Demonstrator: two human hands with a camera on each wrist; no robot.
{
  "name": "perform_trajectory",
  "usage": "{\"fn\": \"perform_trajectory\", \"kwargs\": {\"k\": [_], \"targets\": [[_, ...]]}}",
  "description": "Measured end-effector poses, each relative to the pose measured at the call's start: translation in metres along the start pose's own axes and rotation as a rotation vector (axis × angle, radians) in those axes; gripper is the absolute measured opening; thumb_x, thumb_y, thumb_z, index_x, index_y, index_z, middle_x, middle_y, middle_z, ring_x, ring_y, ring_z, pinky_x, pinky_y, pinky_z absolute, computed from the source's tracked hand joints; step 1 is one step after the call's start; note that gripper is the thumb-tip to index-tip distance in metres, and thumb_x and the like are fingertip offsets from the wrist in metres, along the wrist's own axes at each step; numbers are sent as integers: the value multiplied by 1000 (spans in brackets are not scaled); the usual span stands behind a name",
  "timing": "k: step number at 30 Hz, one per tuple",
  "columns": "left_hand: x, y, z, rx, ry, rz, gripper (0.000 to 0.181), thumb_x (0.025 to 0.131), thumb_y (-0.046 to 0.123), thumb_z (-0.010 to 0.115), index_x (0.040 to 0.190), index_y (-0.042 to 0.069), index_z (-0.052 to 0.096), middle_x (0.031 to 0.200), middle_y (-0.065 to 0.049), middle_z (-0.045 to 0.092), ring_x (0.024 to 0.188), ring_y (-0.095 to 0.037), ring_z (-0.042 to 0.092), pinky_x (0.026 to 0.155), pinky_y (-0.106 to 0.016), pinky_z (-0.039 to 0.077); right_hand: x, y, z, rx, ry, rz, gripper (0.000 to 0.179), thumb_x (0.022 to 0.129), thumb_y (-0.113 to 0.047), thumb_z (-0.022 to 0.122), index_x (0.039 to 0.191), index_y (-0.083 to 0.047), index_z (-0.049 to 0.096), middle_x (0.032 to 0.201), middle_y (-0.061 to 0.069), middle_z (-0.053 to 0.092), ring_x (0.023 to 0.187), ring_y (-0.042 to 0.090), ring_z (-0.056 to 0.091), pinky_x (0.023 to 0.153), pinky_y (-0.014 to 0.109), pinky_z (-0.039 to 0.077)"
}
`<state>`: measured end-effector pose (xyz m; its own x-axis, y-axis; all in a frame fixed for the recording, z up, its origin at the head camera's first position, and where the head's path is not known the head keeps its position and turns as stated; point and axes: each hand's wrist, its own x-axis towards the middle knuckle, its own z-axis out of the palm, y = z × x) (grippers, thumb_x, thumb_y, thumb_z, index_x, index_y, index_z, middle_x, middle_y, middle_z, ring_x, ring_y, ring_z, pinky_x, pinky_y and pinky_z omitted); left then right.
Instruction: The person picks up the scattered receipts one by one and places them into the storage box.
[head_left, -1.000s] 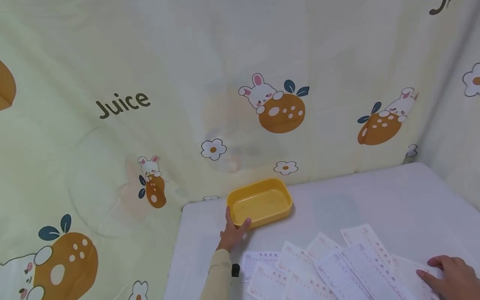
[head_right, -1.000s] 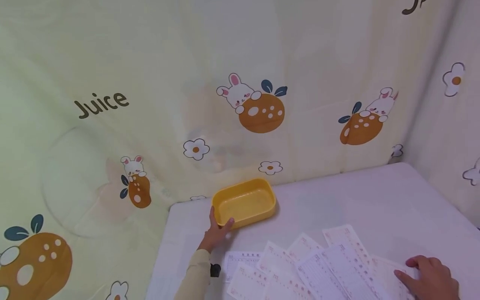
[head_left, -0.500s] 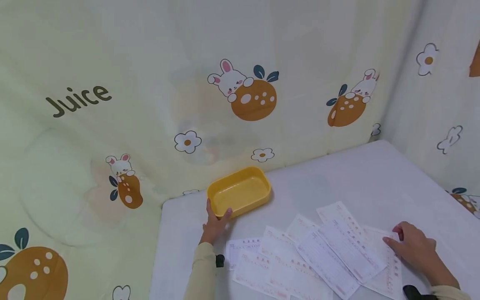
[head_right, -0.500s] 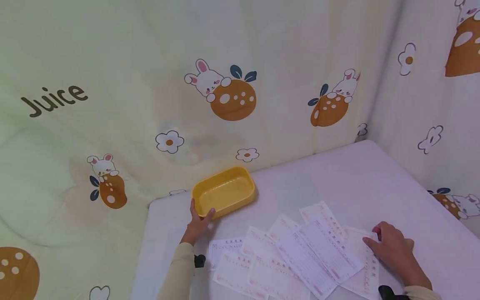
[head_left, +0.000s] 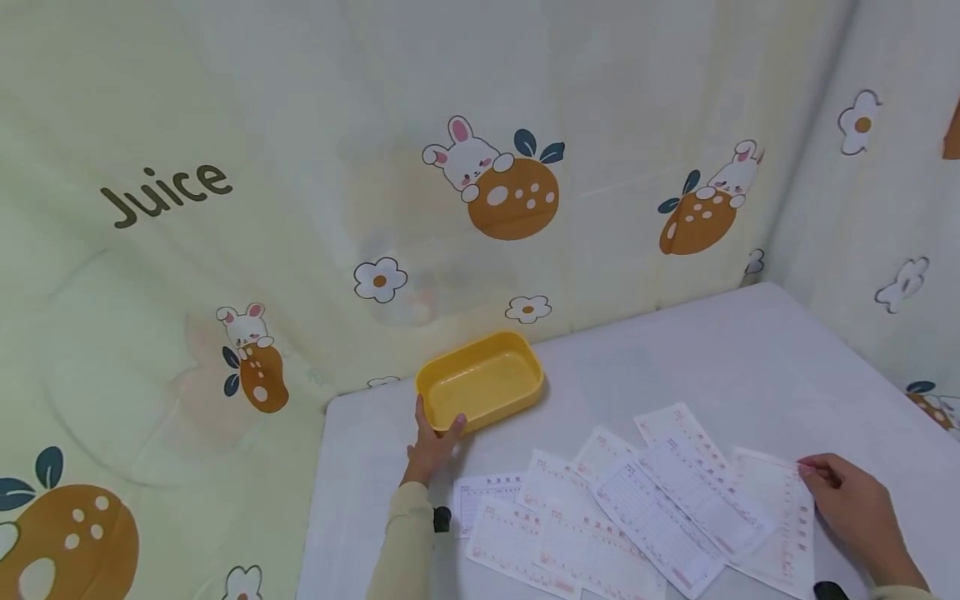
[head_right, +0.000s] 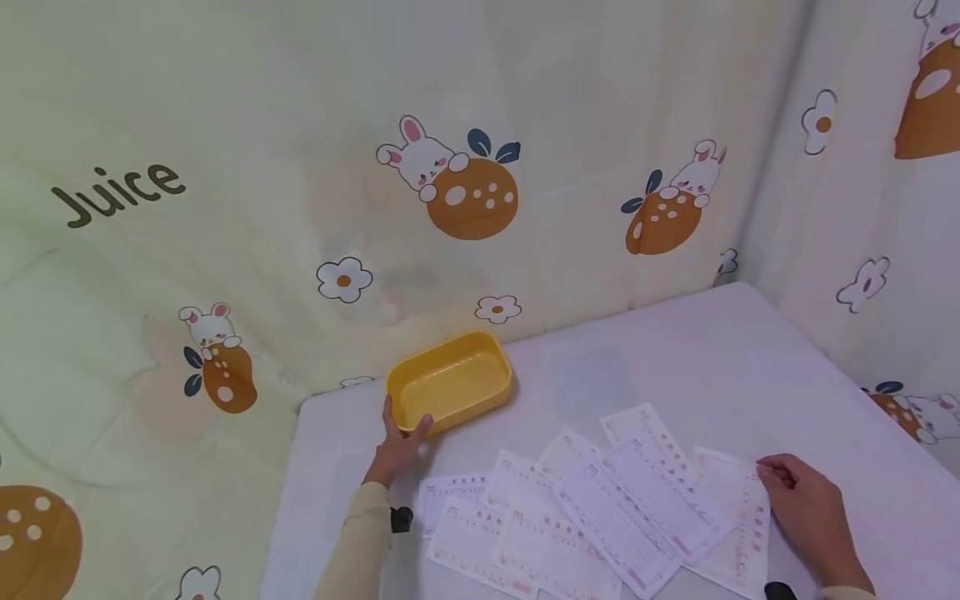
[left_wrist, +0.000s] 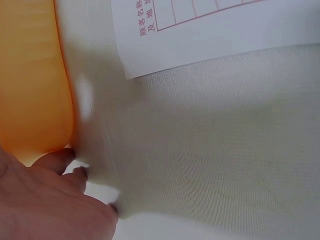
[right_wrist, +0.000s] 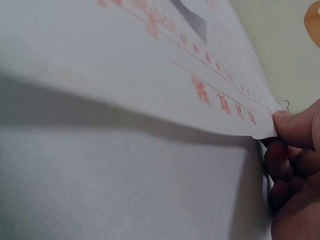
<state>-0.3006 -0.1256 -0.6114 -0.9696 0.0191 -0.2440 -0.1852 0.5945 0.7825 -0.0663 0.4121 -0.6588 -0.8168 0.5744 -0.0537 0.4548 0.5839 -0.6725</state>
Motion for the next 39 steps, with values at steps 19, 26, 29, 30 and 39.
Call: {"fn": "perform_trajectory", "kwargs": {"k": [19,26,29,30,39], "targets": [[0,2,1,11,9,-24,115,97,68,67,172,20,-6,176,-22,14,160,-47,16,125,-68,-10,-14,-24,-56,-5,161,27,24,112,1,48,128,17,55,104,32,61,86,36,52,50,19,37],[-6,6,-1,-23,18,-2,115,96,68,68,173,19,-3,176,-24,15,159,-49,17,125,-67,-10,0,-3,-67,-21,266,-8,29,115,-4,44,135,15,54,109,30,57,84,27,44,66,28,35],[-5,5,-1,-22,22,5,115,97,67,68,173,19,-3,176,-24,15,159,-50,17,125,-67,-10,7,-1,-72,-42,298,-34,29,115,-4,45,135,15,54,109,30,56,84,27,42,69,31,33],[-5,5,-2,-19,21,3,114,97,66,68,173,20,-3,176,-23,15,159,-49,16,125,-67,-10,9,-4,-75,-48,306,-45,29,115,-4,45,135,15,54,109,30,56,83,25,42,69,30,33],[26,-25,8,-17,12,17,125,88,81,66,173,25,-8,178,-18,13,161,-43,16,123,-68,-14,3,-77,-102,-23,236,-243,21,110,4,53,126,17,56,104,35,60,70,16,51,54,9,36]]}}
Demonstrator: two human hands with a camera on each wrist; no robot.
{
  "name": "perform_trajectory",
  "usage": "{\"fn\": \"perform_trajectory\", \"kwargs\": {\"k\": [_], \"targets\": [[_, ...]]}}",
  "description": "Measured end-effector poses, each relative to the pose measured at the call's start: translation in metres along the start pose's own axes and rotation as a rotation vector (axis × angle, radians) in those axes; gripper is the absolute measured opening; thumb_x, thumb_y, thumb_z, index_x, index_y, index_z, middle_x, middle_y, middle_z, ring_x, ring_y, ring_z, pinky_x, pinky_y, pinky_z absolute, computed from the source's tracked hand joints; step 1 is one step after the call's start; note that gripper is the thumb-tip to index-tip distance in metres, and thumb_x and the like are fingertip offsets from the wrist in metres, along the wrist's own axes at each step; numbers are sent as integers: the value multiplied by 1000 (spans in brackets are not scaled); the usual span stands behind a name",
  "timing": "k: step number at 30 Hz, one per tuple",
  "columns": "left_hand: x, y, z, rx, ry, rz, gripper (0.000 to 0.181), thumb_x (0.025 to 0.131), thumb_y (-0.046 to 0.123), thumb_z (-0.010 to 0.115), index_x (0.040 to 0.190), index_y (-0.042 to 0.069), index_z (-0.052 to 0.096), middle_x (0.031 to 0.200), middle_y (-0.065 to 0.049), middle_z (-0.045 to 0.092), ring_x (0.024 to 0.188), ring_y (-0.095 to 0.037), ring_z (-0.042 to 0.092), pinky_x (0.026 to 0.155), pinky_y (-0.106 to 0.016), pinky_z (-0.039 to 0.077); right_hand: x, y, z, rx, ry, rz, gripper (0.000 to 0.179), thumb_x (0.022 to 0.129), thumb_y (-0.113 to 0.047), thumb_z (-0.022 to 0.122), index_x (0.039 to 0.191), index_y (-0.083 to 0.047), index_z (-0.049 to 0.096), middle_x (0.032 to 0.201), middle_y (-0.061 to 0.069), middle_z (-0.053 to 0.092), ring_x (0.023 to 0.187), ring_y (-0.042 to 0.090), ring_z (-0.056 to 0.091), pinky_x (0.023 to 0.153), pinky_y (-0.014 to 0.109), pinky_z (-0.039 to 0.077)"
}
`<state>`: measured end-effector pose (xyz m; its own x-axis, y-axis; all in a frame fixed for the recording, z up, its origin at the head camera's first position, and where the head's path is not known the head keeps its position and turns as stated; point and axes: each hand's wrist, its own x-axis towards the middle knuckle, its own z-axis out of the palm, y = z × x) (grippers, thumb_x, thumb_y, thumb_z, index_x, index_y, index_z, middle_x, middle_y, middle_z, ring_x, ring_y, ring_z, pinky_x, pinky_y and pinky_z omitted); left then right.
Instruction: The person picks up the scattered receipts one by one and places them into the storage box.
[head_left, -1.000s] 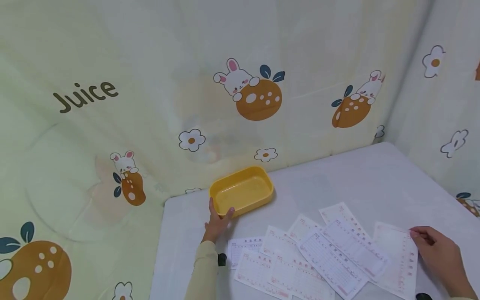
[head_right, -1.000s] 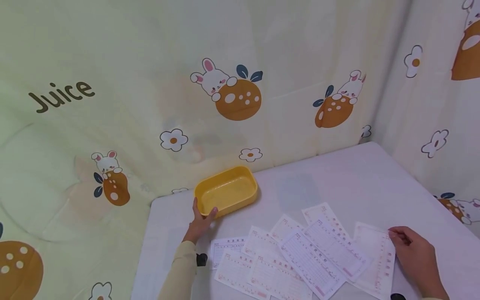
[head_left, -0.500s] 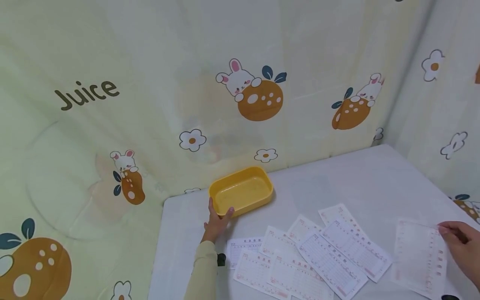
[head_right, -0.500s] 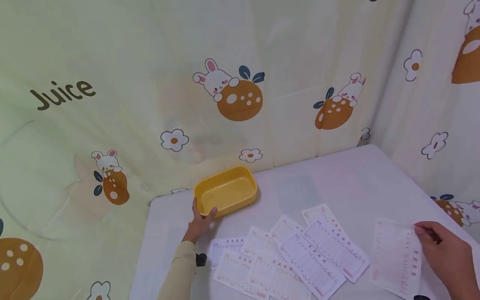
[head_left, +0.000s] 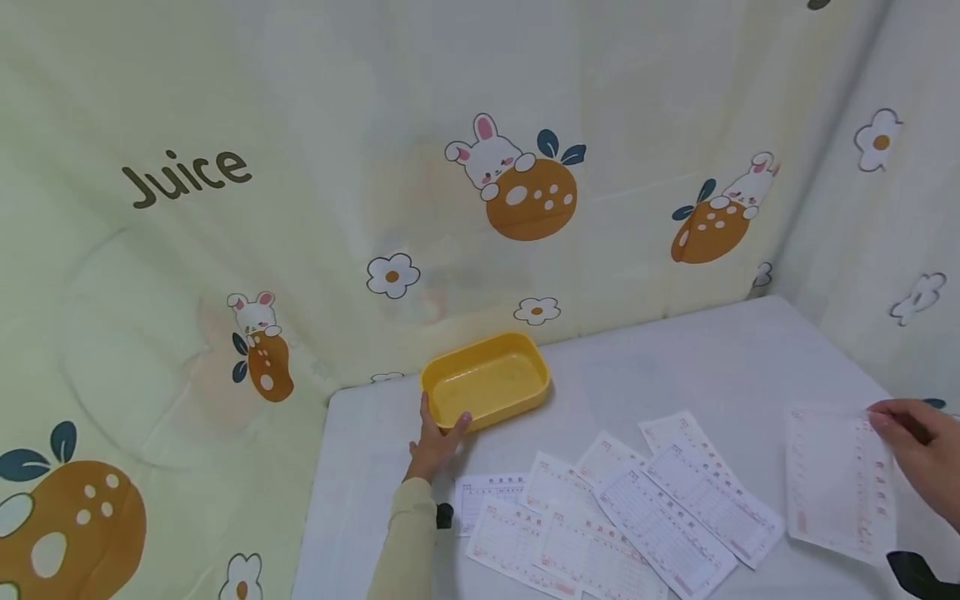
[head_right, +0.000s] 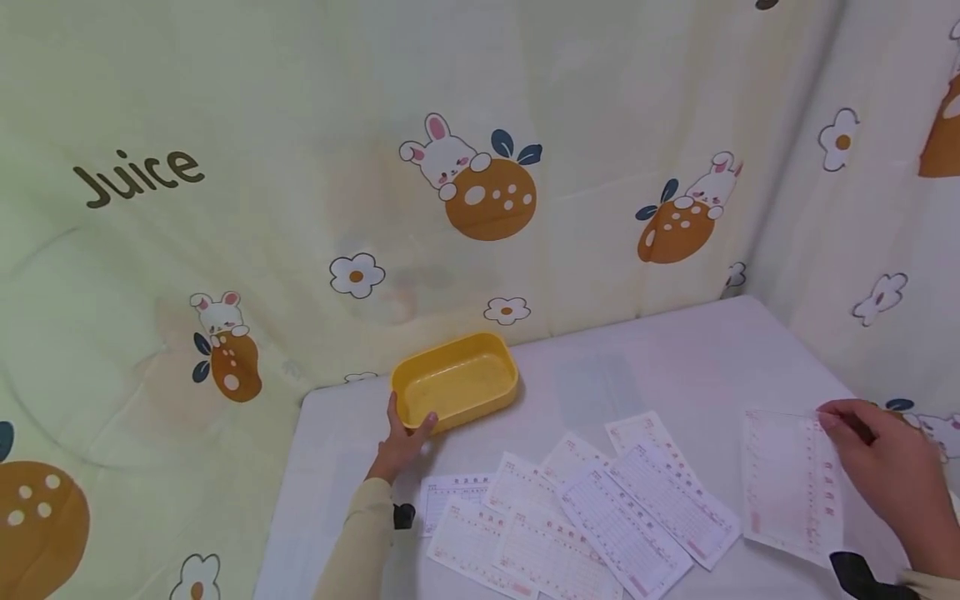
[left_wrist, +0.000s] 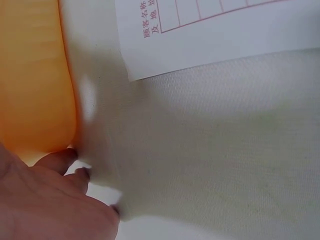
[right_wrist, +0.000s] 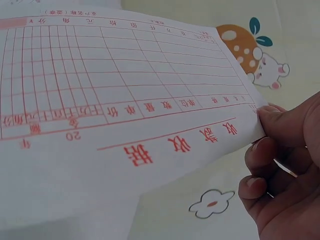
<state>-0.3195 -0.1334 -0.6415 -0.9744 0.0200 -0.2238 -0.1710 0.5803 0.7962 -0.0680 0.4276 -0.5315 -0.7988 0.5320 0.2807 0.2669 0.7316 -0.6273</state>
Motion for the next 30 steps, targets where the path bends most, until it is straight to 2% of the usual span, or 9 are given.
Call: {"fn": "perform_trajectory", "kwargs": {"k": [3,5,9,13,15,20,25,30], "targets": [[-1,1,-2,-19,2,4,127,87,82,68,173,25,-6,177,-20,14,160,-46,17,122,-70,-14,11,-19,0,-1,-70,-22,22,109,2,57,126,16,56,107,36,61,76,34,57,54,7,38],[-9,7,-4,-44,9,17,126,87,78,71,173,21,-3,175,-24,16,159,-50,18,122,-71,-14,18,-29,4,3,-95,-65,22,109,0,58,124,16,57,106,36,61,79,39,57,54,8,39],[-3,1,-3,-62,18,56,132,83,83,71,173,18,0,174,-27,19,158,-52,19,120,-75,-14,33,-51,16,26,-115,-158,21,108,-3,62,121,13,62,102,33,64,75,36,57,50,16,45],[-6,5,-6,-51,15,73,128,86,80,70,173,16,0,174,-26,20,157,-51,21,121,-75,-12,47,-77,30,83,-154,-225,23,108,-6,64,124,10,64,103,30,67,74,33,59,50,20,48],[-9,9,-8,-48,16,75,125,89,76,70,173,15,0,174,-26,19,157,-51,22,121,-74,-12,53,-89,37,121,-193,-237,25,108,-8,64,127,9,64,105,29,67,74,31,61,52,22,51],[-11,13,-8,-34,9,57,120,93,71,70,173,16,-1,175,-24,18,159,-48,21,122,-71,-13,65,-120,54,177,-254,-249,28,110,-15,62,130,5,65,97,18,67,72,25,59,53,25,48],[-10,12,-7,-37,12,55,121,91,73,70,173,16,0,175,-23,18,159,-48,21,124,-69,-11,71,-154,75,222,-262,-291,26,111,-13,62,129,5,66,92,15,67,73,26,59,55,24,49],[-12,15,-10,-43,13,64,119,93,70,70,173,13,2,175,-24,19,158,-50,22,122,-73,-11,75,-185,96,270,-272,-355,22,110,-11,62,125,3,67,94,16,67,73,29,61,56,25,49]]}}
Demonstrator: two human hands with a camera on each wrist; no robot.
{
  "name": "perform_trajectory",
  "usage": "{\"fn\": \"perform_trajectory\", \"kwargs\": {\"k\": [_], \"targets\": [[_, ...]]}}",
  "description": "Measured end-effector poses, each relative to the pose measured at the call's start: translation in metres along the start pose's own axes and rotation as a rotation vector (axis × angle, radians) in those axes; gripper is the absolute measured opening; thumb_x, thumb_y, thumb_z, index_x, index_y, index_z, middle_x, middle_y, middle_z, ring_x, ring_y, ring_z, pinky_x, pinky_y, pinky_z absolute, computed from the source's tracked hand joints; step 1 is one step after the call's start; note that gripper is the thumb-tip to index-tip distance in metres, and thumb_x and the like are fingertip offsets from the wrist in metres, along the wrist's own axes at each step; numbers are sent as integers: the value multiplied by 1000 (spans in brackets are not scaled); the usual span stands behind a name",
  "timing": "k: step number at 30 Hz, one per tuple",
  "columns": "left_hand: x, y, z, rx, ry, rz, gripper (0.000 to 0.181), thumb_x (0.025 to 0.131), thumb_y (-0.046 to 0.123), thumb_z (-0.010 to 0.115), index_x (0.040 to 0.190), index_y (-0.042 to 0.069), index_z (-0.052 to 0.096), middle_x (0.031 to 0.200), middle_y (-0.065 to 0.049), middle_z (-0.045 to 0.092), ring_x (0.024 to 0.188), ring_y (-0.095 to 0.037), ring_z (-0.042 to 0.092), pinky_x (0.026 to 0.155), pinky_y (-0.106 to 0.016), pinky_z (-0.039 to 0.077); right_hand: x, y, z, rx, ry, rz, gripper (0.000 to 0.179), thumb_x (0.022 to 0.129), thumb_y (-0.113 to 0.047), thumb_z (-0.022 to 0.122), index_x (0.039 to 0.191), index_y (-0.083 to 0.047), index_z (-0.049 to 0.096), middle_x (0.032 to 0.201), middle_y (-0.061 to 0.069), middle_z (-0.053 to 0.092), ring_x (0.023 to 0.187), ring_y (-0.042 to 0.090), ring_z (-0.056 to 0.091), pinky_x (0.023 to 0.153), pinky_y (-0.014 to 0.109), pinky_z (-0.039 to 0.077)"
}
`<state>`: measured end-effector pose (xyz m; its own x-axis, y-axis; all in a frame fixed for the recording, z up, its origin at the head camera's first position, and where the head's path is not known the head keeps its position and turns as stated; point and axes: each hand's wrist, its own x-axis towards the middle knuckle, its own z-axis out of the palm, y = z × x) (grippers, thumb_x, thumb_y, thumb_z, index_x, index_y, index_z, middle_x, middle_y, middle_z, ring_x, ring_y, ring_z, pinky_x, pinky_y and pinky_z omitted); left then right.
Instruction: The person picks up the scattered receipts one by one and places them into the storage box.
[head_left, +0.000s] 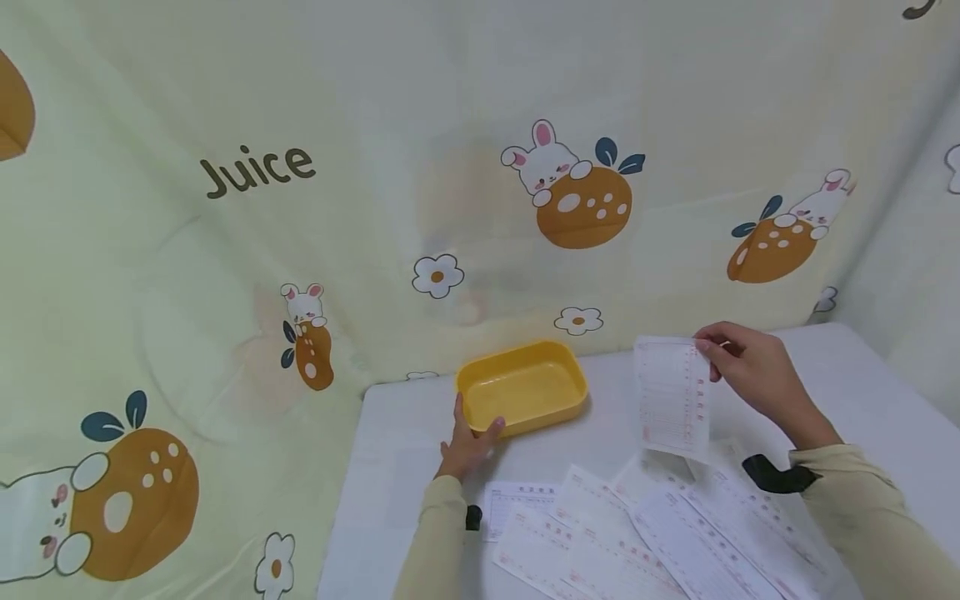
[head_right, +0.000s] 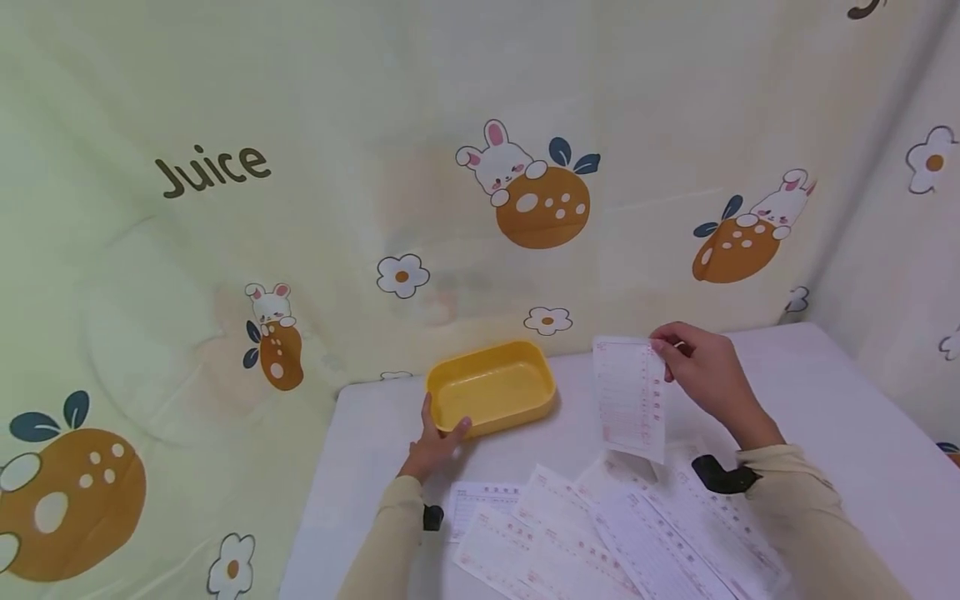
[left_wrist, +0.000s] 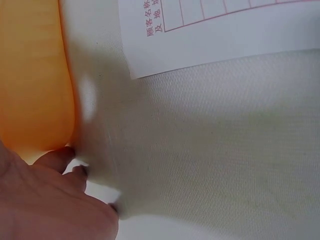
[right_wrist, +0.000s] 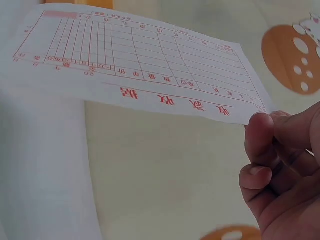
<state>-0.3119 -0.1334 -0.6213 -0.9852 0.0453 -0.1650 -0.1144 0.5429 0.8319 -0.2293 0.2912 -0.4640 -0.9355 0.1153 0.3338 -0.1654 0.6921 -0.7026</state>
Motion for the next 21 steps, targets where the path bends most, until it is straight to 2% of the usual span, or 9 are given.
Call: {"fn": "perform_trajectory", "kwargs": {"k": [8,14,18,21], "targets": [[7,1,1,71,-21,-73,117,95,72,66,173,20,-4,177,-17,20,160,-40,23,125,-68,-9,38,-30,45,93,-111,-50,21,110,-9,61,125,3,68,99,17,67,75,28,61,59,26,50],[8,1,1,76,-27,-82,115,96,69,67,173,20,-3,176,-18,21,160,-41,24,126,-67,-7,65,-53,75,150,-194,-101,18,108,-5,64,123,5,69,103,20,68,73,27,61,59,24,51],[7,1,-1,65,-14,-65,115,95,69,68,173,20,-1,175,-21,24,158,-44,26,126,-68,-7,77,-63,93,186,-188,-118,17,107,-4,64,121,4,71,101,19,68,72,27,61,59,24,49],[8,0,-2,56,-7,-59,114,95,68,69,173,20,0,175,-21,24,158,-45,27,126,-68,-7,82,-67,104,235,-153,-94,18,108,-5,63,121,4,71,100,19,67,72,28,63,61,25,48]]}}
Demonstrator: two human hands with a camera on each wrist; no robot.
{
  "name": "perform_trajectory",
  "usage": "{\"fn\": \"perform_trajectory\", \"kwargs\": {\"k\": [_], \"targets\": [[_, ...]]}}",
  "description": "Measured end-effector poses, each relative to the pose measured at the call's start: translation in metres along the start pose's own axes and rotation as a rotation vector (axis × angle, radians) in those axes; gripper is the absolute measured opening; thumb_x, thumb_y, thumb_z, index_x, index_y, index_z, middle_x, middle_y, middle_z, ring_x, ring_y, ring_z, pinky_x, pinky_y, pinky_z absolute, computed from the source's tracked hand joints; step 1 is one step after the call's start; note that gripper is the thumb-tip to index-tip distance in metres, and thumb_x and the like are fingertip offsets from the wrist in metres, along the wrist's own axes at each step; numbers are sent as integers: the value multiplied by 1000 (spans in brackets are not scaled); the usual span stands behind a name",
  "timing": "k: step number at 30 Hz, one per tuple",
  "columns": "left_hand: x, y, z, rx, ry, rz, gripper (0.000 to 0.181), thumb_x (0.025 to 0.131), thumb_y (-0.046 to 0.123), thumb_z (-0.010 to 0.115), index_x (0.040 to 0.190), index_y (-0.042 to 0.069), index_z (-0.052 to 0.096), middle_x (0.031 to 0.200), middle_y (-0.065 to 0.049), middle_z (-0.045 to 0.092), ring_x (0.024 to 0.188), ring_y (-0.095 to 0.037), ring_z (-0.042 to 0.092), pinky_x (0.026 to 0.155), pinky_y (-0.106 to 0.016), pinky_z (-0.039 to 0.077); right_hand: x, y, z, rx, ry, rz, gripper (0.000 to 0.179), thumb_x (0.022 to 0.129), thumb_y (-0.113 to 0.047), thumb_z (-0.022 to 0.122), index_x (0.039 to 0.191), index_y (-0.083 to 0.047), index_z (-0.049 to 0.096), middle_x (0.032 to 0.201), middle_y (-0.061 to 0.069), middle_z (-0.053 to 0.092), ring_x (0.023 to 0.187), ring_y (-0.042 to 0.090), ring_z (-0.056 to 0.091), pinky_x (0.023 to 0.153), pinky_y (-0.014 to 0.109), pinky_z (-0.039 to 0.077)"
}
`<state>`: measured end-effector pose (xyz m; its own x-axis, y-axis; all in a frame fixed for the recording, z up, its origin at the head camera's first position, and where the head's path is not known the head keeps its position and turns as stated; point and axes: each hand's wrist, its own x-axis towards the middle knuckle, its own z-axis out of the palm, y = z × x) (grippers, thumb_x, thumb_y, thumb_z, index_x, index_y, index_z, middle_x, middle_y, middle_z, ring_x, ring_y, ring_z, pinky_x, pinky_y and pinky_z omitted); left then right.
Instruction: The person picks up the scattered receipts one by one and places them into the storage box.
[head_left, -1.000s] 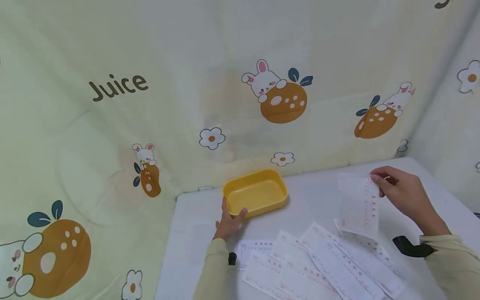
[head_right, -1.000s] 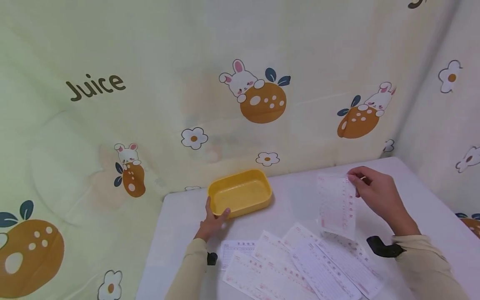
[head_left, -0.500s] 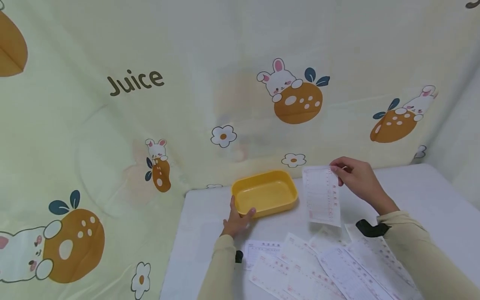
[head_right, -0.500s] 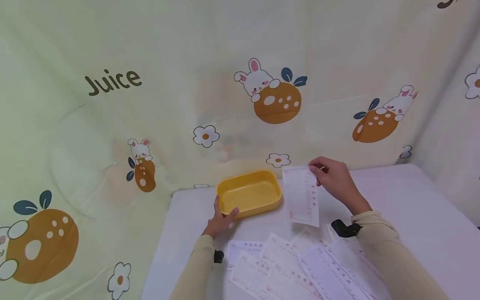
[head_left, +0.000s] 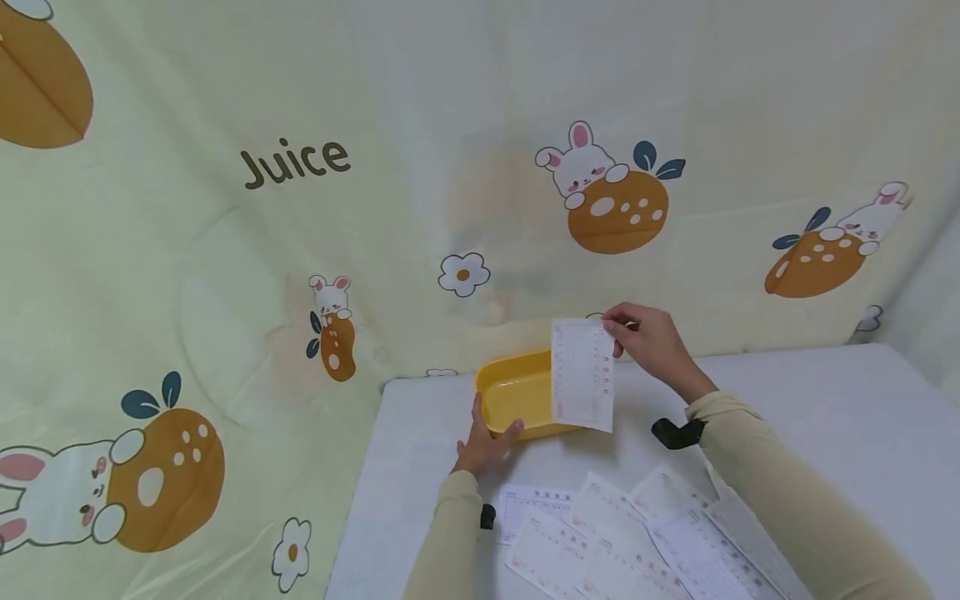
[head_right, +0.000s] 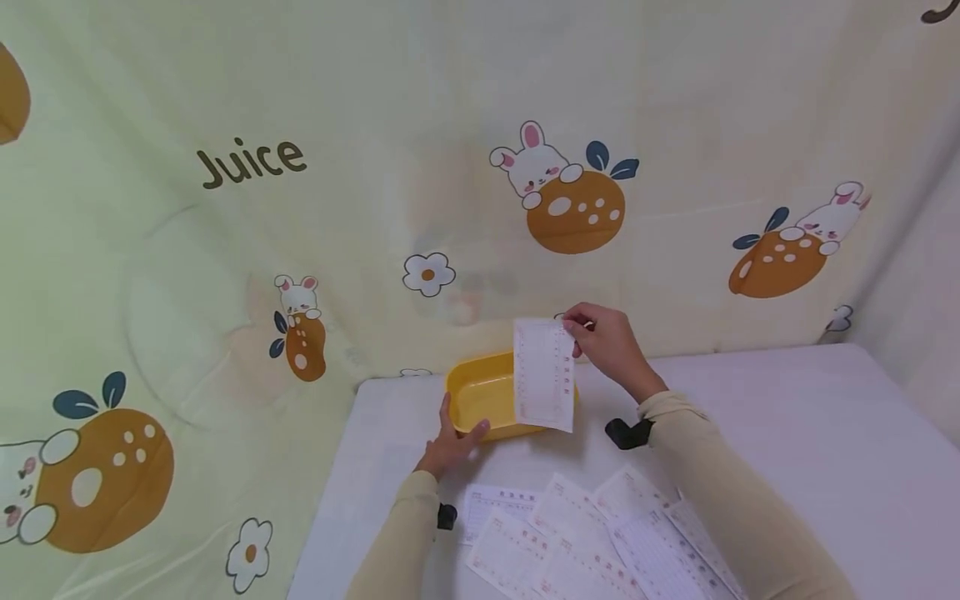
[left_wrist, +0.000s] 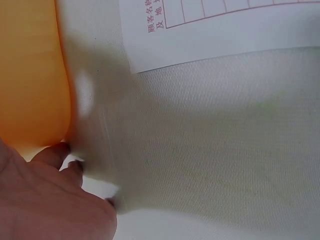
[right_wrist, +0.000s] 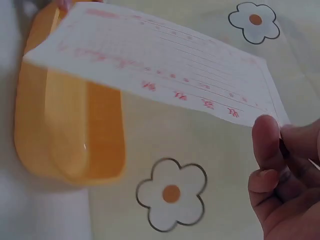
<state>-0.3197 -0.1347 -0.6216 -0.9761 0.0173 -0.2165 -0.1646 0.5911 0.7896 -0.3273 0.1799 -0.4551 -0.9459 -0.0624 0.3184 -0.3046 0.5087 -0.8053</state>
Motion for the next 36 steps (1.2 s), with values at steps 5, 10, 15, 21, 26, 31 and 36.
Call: {"fn": "perform_trajectory", "kwargs": {"k": [5,10,15,21,26,31,36], "targets": [[1,-3,3,-13,-4,36,117,93,69,70,173,18,0,173,-22,26,157,-45,30,124,-71,-6,-3,7,16,96,80,81,21,110,-9,61,123,5,69,102,20,68,76,32,70,66,20,54],[3,-6,4,-15,-3,61,119,92,71,69,173,17,0,173,-23,28,157,-43,31,124,-73,-4,-8,14,31,201,135,165,25,112,-12,57,127,6,66,106,22,67,85,33,77,75,19,61],[1,-5,3,-15,-4,43,118,93,69,70,173,18,0,174,-22,26,158,-43,29,125,-71,-5,-15,16,48,240,171,224,25,112,-10,57,127,8,63,108,24,68,96,37,79,81,17,59],[0,-2,-1,-27,-10,51,119,93,70,70,173,18,-1,174,-20,24,158,-42,28,125,-70,-6,-18,17,65,282,176,299,25,111,-6,58,129,11,60,112,28,68,102,38,78,79,22,61],[1,-3,-1,-27,-4,49,119,93,69,71,173,18,-2,175,-20,22,158,-43,28,125,-70,-6,-23,17,78,310,190,332,23,109,-4,59,125,12,61,110,29,71,99,36,79,79,25,62],[1,-2,-1,-22,-7,34,119,94,68,71,173,19,-3,175,-19,21,159,-42,26,125,-69,-7,-27,16,91,312,208,367,21,107,-3,60,121,13,64,106,28,73,93,32,80,76,26,63],[0,0,-2,-20,-6,33,118,94,67,71,173,18,-2,175,-20,22,159,-43,26,125,-69,-7,-28,17,99,263,213,416,19,106,-4,61,117,12,65,104,27,75,94,37,79,73,25,63]]}}
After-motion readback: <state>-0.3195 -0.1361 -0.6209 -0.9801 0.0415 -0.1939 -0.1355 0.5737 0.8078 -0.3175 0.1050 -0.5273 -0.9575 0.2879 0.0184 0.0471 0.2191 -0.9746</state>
